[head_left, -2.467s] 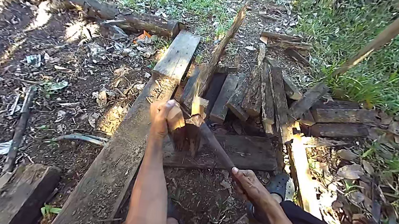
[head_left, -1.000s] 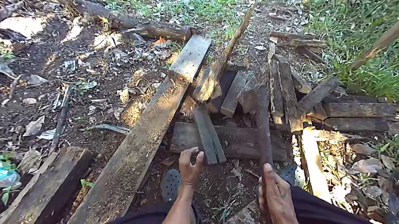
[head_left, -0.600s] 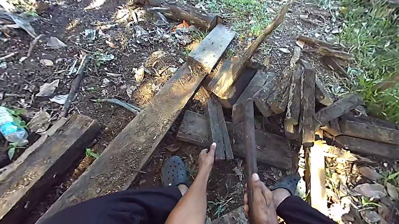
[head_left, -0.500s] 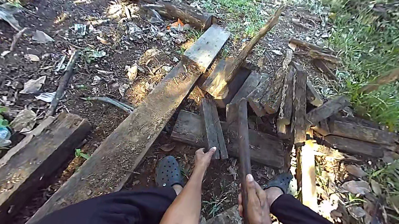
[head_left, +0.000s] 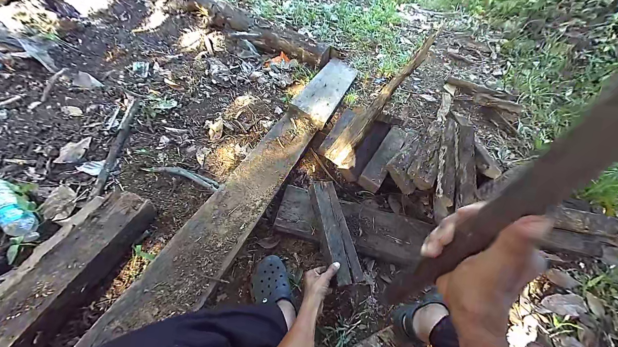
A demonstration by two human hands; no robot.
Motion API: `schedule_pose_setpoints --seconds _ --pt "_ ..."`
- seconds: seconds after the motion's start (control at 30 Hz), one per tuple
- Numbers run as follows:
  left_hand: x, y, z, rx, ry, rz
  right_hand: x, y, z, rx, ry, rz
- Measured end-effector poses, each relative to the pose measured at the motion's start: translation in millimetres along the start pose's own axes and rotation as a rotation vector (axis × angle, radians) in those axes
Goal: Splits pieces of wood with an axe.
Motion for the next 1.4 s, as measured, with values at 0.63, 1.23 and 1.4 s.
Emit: schedule_pose_setpoints --seconds 0.63,1.23,1.4 --pt "37.2 -4.6 -10.4 0.296 0.168 0.336 269.0 -65.3 -178.1 -0.435 1.133 -0.716" --pt "21.1 6.7 7.9 0.294 0.211 0.257 79.2 7.0 -39.1 -0.185 0.086 -0.17" --pt "19.2 2.9 5.1 0.32 0.211 0.347 155.6 -33.4 -94.5 -0.19 0.281 -0.435"
Point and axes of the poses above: each hand's wrist, its own z-axis towards the middle knuckle, its own y-axis out of the palm, x = y × z, the point moved 7 cm from there along z, towards the middle knuckle, and after that the axes turned 2 degrees about y, right-handed, at the moved point
